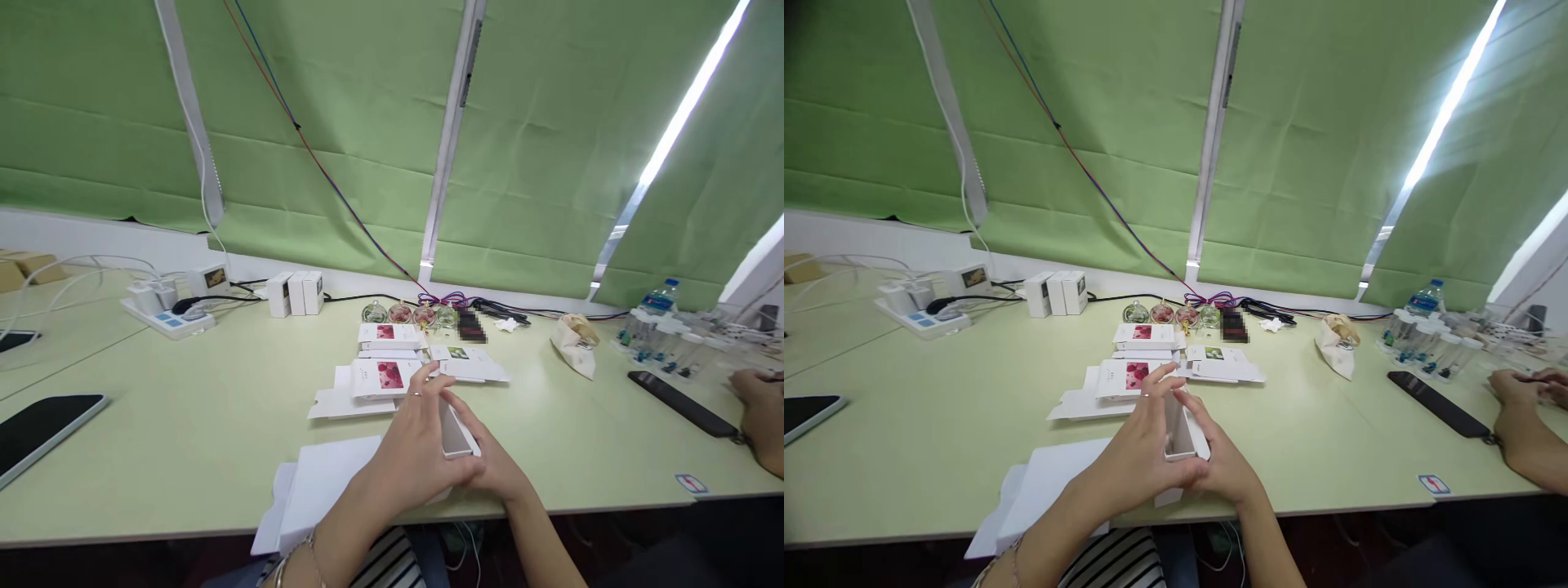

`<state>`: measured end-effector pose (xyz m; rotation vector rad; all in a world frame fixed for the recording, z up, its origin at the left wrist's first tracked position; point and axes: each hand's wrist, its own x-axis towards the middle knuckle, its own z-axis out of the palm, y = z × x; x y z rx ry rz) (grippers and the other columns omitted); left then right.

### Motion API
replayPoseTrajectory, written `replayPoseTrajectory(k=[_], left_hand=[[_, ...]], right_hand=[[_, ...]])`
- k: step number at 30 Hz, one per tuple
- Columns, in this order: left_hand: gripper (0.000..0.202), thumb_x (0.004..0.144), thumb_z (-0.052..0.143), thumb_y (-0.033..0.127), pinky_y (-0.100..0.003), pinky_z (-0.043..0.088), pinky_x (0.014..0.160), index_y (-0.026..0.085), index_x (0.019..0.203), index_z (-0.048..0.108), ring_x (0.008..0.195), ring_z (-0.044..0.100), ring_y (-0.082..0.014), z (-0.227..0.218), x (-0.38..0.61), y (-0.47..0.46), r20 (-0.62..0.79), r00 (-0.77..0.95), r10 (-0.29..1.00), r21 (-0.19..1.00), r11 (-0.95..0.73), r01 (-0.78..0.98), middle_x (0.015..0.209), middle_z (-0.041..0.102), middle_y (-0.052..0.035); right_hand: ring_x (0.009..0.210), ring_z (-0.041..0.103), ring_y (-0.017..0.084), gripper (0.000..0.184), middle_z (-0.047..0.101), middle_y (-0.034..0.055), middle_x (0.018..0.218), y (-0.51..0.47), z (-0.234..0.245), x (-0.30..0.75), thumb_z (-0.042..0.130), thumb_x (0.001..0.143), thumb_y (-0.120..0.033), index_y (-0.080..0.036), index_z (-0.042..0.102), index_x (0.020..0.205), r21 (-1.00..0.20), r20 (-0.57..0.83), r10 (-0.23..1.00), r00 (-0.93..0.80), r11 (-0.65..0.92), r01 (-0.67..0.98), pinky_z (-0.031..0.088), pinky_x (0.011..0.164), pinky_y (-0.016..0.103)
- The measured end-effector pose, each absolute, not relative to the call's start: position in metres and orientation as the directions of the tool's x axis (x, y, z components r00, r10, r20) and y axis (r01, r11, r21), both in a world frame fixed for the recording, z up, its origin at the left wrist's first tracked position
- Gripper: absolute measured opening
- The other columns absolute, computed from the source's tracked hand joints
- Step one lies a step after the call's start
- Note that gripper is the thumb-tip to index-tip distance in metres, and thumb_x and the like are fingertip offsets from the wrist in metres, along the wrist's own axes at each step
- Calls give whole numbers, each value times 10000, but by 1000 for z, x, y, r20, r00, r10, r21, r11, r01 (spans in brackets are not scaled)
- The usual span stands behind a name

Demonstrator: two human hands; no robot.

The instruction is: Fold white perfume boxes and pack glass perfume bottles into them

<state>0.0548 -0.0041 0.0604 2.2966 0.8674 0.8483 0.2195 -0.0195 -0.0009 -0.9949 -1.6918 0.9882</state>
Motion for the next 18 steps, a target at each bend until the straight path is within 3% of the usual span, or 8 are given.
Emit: replayPoseTrajectory(k=[3,6,10,13,18], left_hand=[[933,672,748,423,-593,329,1038,273,1371,149,1411,114,-381,60,43,-10,393,593,703,657,-666,353,1534,26,-176],[943,710,700,516,-603,272,1075,323,1420,109,1412,128,-380,66,10,-16,356,592,723,619,-657,430,1562,58,-125],[944,683,727,442,-560,290,1088,404,1436,159,1382,267,-339,62,-56,-14,150,627,764,524,-599,605,1552,210,-31],[1001,556,787,369,-531,294,1093,381,1421,282,1367,293,-361,41,-97,-9,68,611,789,466,-566,680,1532,280,-27],[855,538,638,174,-510,365,1036,349,1338,395,1251,454,-351,7,-116,-11,213,446,869,457,-492,741,1389,488,-32]], right_hand=[[1284,421,343,871,347,97,1452,-22,1,219,774,610,-506,-288,371,1350,-934,281,927,-250,324,153,339,1056,481],[1315,375,352,886,301,101,1463,-22,1,219,801,572,-504,-300,377,1322,-925,306,923,-235,347,157,301,1077,494],[1425,136,338,878,158,90,1532,-19,0,218,802,578,-508,-319,375,1321,-889,366,903,-225,411,204,207,1119,495],[1438,87,318,824,140,83,1543,-18,0,216,781,616,-502,-324,384,1316,-864,407,892,-198,446,234,201,1123,487],[1421,172,325,858,260,97,1491,-20,1,215,789,585,-546,-305,405,1313,-883,380,912,-153,407,235,217,1127,458]])
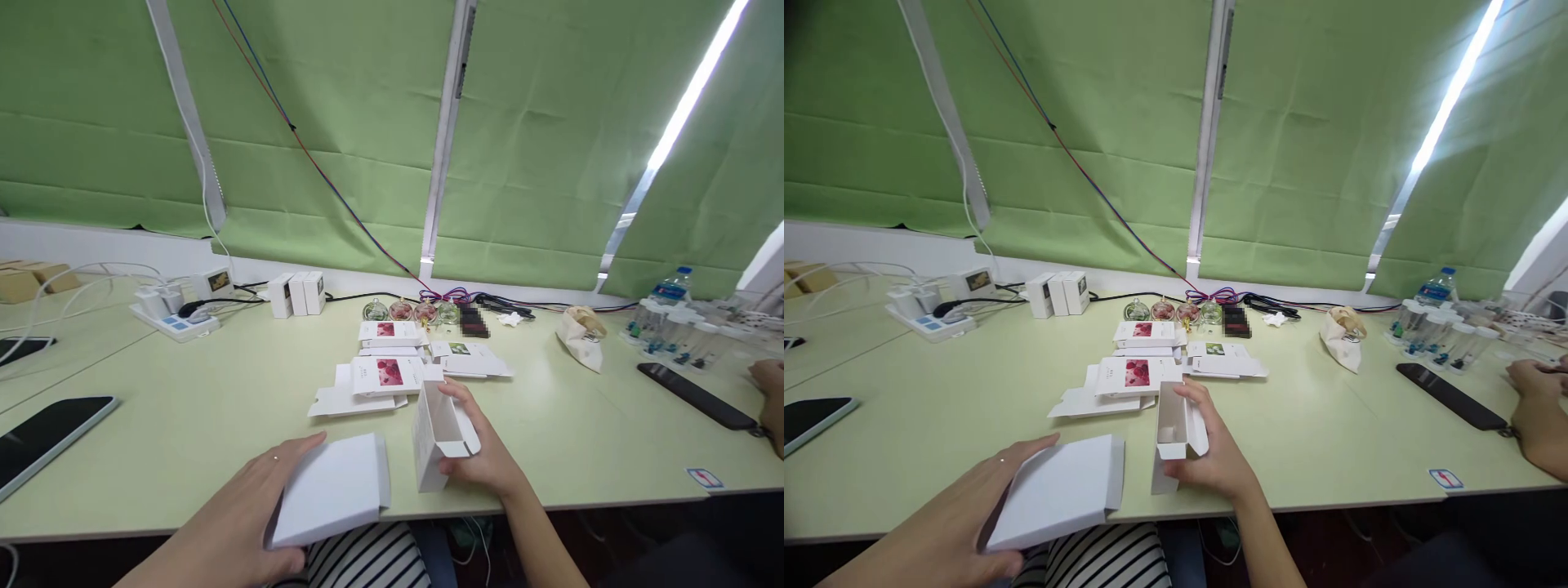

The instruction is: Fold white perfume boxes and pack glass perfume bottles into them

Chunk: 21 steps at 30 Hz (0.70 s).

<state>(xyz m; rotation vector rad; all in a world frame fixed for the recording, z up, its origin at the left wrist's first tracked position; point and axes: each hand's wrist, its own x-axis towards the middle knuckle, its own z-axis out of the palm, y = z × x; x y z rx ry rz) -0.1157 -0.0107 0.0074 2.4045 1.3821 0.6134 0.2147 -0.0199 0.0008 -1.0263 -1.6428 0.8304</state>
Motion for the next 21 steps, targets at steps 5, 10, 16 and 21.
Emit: replayPoseTrajectory(k=[5,10,16,21], left_hand=[[787,541,594,230,-428,465,917,312,1295,383,1125,544,-338,4,-110,-14,241,340,909,543,-417,729,1314,532,-53],[752,628,589,386,-425,445,945,308,1324,316,1154,532,-330,19,-115,-15,232,260,937,619,-349,704,1371,477,-67],[731,709,555,472,-450,402,996,342,1357,244,1205,490,-326,55,-113,-18,342,208,916,626,-388,676,1391,452,-44],[728,657,628,417,-397,466,919,342,1332,364,1145,527,-330,122,-93,-1,355,411,840,465,-540,702,1347,491,-17]], right_hand=[[1409,200,332,860,279,90,1472,-20,2,213,780,574,-582,-296,417,1298,-893,376,914,-150,401,207,223,1128,440],[1400,215,335,858,280,92,1462,-20,4,212,778,569,-590,-293,412,1287,-908,346,926,-149,370,198,229,1123,437],[1369,269,350,866,274,90,1461,-21,5,213,775,564,-592,-281,407,1284,-909,346,928,-139,369,195,238,1114,436],[1224,465,339,1003,399,121,1375,-20,0,211,772,592,-572,-277,226,1380,-932,303,940,-160,327,154,381,1016,441]])
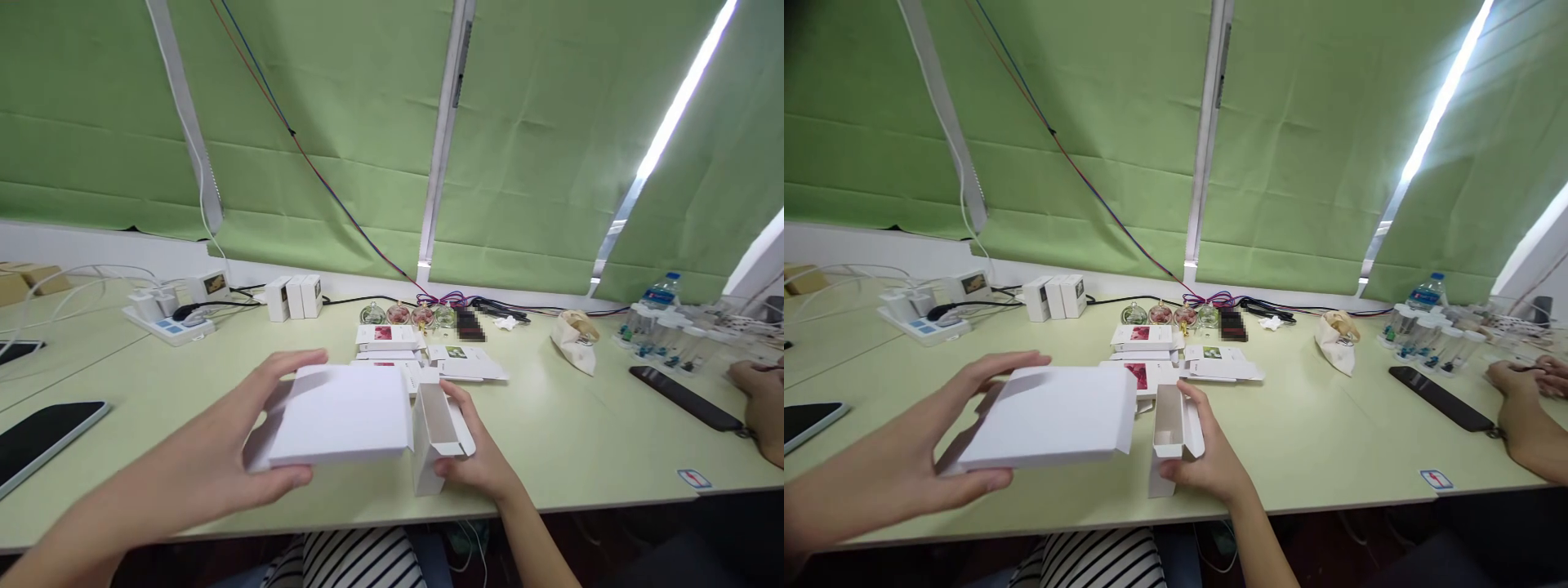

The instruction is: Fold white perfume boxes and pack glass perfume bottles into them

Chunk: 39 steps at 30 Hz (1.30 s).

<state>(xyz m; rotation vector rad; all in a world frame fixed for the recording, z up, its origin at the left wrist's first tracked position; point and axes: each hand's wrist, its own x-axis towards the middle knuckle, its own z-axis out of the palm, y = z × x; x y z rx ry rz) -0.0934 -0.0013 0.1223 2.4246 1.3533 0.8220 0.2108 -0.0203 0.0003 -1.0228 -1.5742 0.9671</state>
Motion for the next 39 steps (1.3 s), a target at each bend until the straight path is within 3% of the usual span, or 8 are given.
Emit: replayPoseTrajectory(k=[3,6,14,19,23,28,32,39], left_hand=[[576,660,660,372,-329,464,897,347,1220,524,1123,536,-293,170,-67,17,252,733,632,277,-773,571,1324,503,8],[452,654,639,304,-293,469,788,318,1105,607,1011,576,-262,208,-32,31,105,843,527,151,-846,511,1262,539,-14],[466,500,710,287,-227,396,555,308,965,695,675,577,-174,241,44,34,-153,858,491,-4,-868,497,944,648,-4],[351,453,747,223,-278,419,567,303,794,724,623,571,-200,247,76,22,-197,823,533,-70,-845,531,756,660,6],[278,506,720,210,-288,430,587,285,774,722,651,581,-205,248,88,14,-211,809,548,-150,-836,528,808,672,-5],[279,501,731,272,-300,436,608,296,778,716,628,577,-208,248,87,17,-225,791,569,-162,-822,545,732,656,0],[295,491,741,260,-374,445,656,290,784,725,640,596,-256,251,88,16,-254,758,601,-174,-799,575,711,652,-15],[163,475,792,295,-437,451,696,232,585,690,653,611,-299,243,98,7,-241,731,639,-98,-765,636,538,588,-23]], right_hand=[[1332,343,327,1107,293,140,1454,-16,-4,209,778,576,-587,-266,116,1404,-911,362,922,-135,381,160,291,1086,444],[1389,244,312,1184,246,160,1472,-13,-7,208,757,566,-635,-257,19,1412,-897,394,909,-138,413,157,210,1122,459],[1362,288,305,1159,261,142,1452,-13,-4,208,793,570,-559,-278,43,1407,-908,373,915,-155,395,141,244,1105,457],[1243,420,318,1091,340,132,1391,-15,-2,208,786,579,-525,-263,114,1397,-916,352,923,-158,374,146,358,1026,454],[1182,461,312,1041,401,106,1327,-16,-1,209,790,580,-463,-268,170,1394,-923,317,939,-130,338,187,393,989,448],[1182,464,310,1085,419,101,1319,-16,2,209,815,567,-379,-283,145,1416,-921,291,948,-131,315,229,403,980,446],[1227,424,318,1088,397,104,1342,-16,1,210,811,570,-373,-279,137,1420,-918,301,943,-140,327,223,381,1002,446],[1198,442,307,968,411,94,1320,-18,6,209,776,610,-377,-269,198,1379,-923,329,932,-150,351,155,359,1015,445]])
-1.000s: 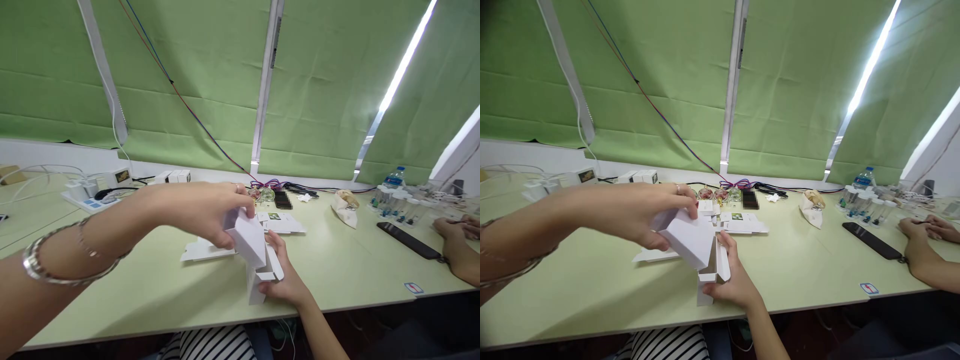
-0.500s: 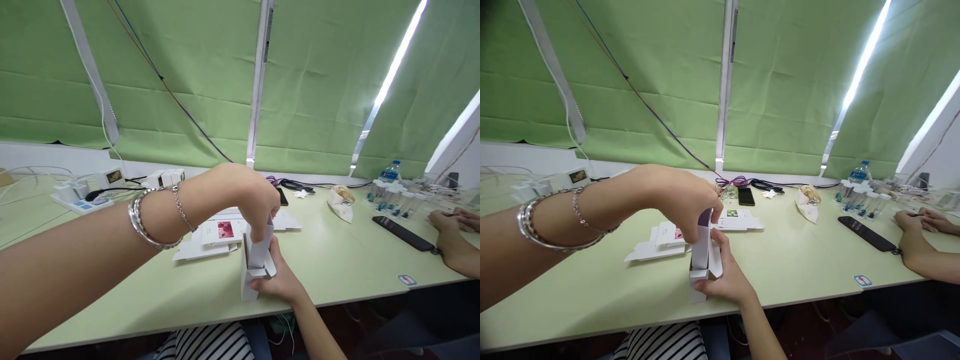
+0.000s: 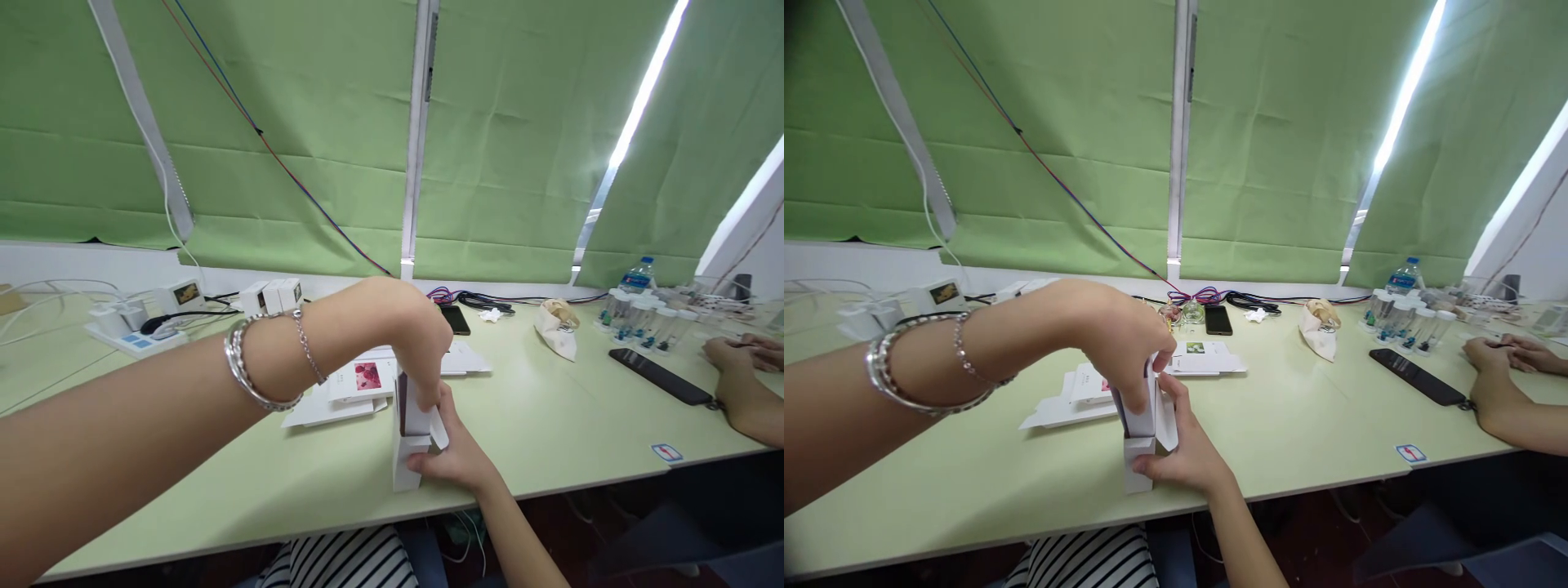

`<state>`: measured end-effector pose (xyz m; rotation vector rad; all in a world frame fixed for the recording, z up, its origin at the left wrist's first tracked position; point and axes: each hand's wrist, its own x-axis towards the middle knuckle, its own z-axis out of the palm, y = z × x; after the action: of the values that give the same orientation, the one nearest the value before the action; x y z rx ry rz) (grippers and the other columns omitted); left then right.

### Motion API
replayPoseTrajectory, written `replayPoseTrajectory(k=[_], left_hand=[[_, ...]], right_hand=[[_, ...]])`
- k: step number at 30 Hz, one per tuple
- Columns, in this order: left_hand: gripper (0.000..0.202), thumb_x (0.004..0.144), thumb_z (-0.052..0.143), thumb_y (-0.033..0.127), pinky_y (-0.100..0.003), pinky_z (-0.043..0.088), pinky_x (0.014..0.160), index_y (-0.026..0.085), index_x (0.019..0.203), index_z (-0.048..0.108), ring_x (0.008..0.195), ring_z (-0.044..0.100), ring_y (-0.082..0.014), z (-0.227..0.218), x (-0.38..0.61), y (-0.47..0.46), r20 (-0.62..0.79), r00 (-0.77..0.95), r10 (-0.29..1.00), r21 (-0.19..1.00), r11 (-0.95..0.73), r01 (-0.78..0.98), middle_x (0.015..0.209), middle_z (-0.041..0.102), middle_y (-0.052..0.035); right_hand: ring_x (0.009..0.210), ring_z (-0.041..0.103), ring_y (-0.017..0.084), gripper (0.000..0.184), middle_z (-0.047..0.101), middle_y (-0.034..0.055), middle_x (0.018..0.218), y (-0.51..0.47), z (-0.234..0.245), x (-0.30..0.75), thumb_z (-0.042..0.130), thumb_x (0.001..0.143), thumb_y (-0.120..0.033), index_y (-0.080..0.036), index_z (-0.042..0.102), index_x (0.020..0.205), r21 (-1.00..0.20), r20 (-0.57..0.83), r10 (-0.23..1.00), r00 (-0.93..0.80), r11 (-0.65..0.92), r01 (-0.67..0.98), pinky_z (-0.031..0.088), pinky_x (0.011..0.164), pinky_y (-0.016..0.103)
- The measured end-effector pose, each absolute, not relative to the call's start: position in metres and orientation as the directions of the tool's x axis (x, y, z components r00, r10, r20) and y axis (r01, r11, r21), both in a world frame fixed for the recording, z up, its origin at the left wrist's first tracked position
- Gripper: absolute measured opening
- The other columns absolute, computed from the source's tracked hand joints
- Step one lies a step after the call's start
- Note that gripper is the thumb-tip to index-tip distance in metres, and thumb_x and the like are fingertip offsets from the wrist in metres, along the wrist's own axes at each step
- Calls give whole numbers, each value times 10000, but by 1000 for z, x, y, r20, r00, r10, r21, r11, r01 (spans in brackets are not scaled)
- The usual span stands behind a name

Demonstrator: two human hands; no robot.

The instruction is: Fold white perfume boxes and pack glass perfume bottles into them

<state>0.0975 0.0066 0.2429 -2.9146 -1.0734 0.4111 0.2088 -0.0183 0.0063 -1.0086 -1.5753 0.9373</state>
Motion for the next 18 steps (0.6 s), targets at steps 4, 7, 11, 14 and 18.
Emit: replayPoseTrajectory(k=[4,7,11,14,18], left_hand=[[231,497,781,360,-424,468,652,246,689,719,618,607,-285,243,100,8,-291,722,628,-186,-777,602,542,608,-23],[323,487,776,396,-406,483,642,259,777,731,636,614,-279,245,103,15,-329,698,636,-221,-770,598,626,652,-32],[375,509,758,473,-389,496,654,254,812,723,681,629,-273,232,111,23,-460,638,617,-242,-779,579,740,686,-58],[395,567,715,563,-402,495,643,223,769,715,719,635,-301,215,113,20,-488,630,604,-255,-789,560,784,692,-95],[496,821,456,624,-387,489,681,194,930,678,889,608,-304,205,99,13,-264,800,539,-141,-842,521,993,659,-121]], right_hand=[[1190,446,303,961,393,100,1328,-19,8,208,776,604,-363,-265,201,1368,-927,325,933,-154,347,145,364,1008,435],[1183,451,302,1005,386,107,1331,-18,6,208,795,573,-379,-257,192,1368,-927,330,932,-150,349,133,373,999,425],[1128,500,279,942,445,86,1280,-19,7,208,782,605,-327,-267,221,1359,-933,319,935,-154,338,122,412,958,409],[1147,490,282,893,463,78,1262,-20,11,206,767,614,-294,-262,259,1348,-931,325,936,-135,341,127,407,968,421],[1241,418,309,955,434,97,1317,-19,13,204,781,578,-320,-252,259,1375,-933,314,941,-125,330,144,359,1028,446]])
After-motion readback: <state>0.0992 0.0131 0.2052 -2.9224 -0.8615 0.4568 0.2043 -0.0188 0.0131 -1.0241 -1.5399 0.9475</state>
